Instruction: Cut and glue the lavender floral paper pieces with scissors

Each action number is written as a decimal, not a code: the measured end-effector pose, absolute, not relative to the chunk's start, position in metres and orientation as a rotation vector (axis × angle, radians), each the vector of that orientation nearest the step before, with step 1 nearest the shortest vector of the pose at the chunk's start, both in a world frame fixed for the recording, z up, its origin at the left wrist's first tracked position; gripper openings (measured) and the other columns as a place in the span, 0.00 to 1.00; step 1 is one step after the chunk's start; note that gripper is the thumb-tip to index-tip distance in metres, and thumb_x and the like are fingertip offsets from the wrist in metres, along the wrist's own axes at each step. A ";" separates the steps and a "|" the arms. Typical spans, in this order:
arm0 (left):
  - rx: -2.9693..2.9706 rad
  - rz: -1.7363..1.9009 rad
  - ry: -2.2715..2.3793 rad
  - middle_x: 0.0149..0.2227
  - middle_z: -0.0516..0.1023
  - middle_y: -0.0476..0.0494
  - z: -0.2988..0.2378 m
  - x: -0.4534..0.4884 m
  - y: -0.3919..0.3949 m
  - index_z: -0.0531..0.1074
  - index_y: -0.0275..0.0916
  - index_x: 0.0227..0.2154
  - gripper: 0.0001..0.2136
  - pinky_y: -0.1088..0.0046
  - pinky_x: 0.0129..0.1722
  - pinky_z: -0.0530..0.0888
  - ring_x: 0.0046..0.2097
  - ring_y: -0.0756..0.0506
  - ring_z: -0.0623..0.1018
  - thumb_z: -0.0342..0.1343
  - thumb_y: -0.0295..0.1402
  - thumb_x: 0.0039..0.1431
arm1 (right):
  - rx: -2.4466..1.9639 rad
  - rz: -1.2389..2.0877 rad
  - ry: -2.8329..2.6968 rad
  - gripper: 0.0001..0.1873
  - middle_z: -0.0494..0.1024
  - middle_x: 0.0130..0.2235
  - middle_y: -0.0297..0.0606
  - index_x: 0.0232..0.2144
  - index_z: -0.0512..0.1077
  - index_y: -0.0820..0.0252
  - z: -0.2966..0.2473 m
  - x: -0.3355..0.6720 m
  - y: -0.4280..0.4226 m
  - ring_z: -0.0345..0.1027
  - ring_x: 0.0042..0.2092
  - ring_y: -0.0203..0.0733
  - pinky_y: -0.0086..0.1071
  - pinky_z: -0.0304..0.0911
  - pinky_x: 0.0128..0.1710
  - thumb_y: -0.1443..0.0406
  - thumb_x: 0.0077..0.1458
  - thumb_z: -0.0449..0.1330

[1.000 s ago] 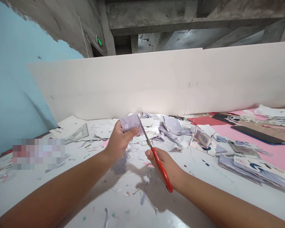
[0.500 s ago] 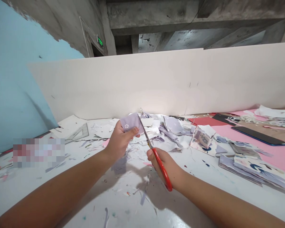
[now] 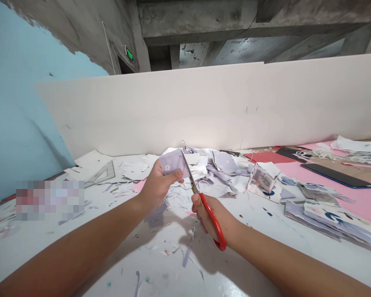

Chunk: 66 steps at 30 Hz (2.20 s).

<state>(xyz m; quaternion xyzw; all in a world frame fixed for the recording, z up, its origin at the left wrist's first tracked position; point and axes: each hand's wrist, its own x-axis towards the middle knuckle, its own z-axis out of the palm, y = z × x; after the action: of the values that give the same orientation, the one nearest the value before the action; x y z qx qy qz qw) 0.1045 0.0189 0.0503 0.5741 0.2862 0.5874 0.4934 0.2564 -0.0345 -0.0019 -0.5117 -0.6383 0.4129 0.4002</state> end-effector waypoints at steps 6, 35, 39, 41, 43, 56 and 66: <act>1.419 1.425 0.665 0.32 0.71 0.49 0.050 0.106 0.017 0.62 0.38 0.37 0.17 0.73 0.31 0.72 0.32 0.52 0.72 0.60 0.32 0.43 | -1.331 1.107 -1.642 0.28 0.55 0.14 0.26 0.20 0.58 0.58 0.005 0.253 -0.039 0.52 0.15 0.31 0.29 0.53 0.18 0.41 0.50 0.39; 1.419 1.471 0.707 0.32 0.73 0.47 0.048 0.104 0.022 0.64 0.38 0.37 0.17 0.70 0.33 0.71 0.31 0.50 0.74 0.60 0.34 0.43 | -1.179 1.146 -1.664 0.28 0.55 0.22 0.28 0.30 0.61 0.60 -0.004 0.260 -0.033 0.49 0.21 0.30 0.27 0.52 0.21 0.43 0.52 0.37; 1.419 1.507 0.751 0.33 0.73 0.47 0.046 0.104 0.024 0.63 0.38 0.37 0.18 0.70 0.33 0.71 0.30 0.50 0.74 0.60 0.35 0.43 | -1.191 1.126 -1.691 0.28 0.56 0.23 0.28 0.31 0.62 0.59 -0.006 0.263 -0.034 0.49 0.22 0.31 0.28 0.52 0.21 0.44 0.53 0.37; 1.424 1.513 0.751 0.33 0.73 0.47 0.046 0.105 0.024 0.63 0.39 0.37 0.18 0.70 0.32 0.71 0.30 0.51 0.74 0.60 0.34 0.43 | -1.198 1.114 -1.699 0.27 0.56 0.23 0.29 0.31 0.62 0.59 -0.007 0.263 -0.034 0.49 0.22 0.31 0.28 0.52 0.21 0.44 0.53 0.38; 1.439 1.505 0.740 0.33 0.73 0.48 0.046 0.105 0.023 0.62 0.39 0.37 0.17 0.71 0.32 0.71 0.30 0.51 0.74 0.60 0.34 0.43 | -1.203 1.108 -1.695 0.27 0.56 0.22 0.28 0.30 0.62 0.59 -0.006 0.263 -0.034 0.49 0.22 0.31 0.28 0.52 0.21 0.44 0.53 0.38; 1.462 1.477 0.656 0.35 0.71 0.48 0.048 0.108 0.018 0.59 0.43 0.43 0.23 0.72 0.29 0.73 0.32 0.50 0.72 0.59 0.29 0.42 | -1.276 1.115 -1.651 0.28 0.56 0.17 0.25 0.23 0.58 0.59 0.003 0.256 -0.034 0.50 0.16 0.29 0.27 0.53 0.18 0.42 0.51 0.39; 1.423 1.440 0.606 0.35 0.72 0.48 0.054 0.103 0.020 0.62 0.43 0.41 0.19 0.71 0.32 0.71 0.34 0.49 0.73 0.59 0.33 0.44 | -1.345 1.044 -1.657 0.27 0.55 0.17 0.26 0.22 0.56 0.58 0.002 0.256 -0.036 0.49 0.18 0.30 0.27 0.52 0.18 0.42 0.50 0.40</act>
<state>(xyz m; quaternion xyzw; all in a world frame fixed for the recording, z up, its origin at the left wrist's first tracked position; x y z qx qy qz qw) 0.1025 0.0204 0.0536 0.5864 0.2495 0.5932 0.4920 0.2564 -0.0360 0.0022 -0.5252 -0.6469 0.4075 0.3738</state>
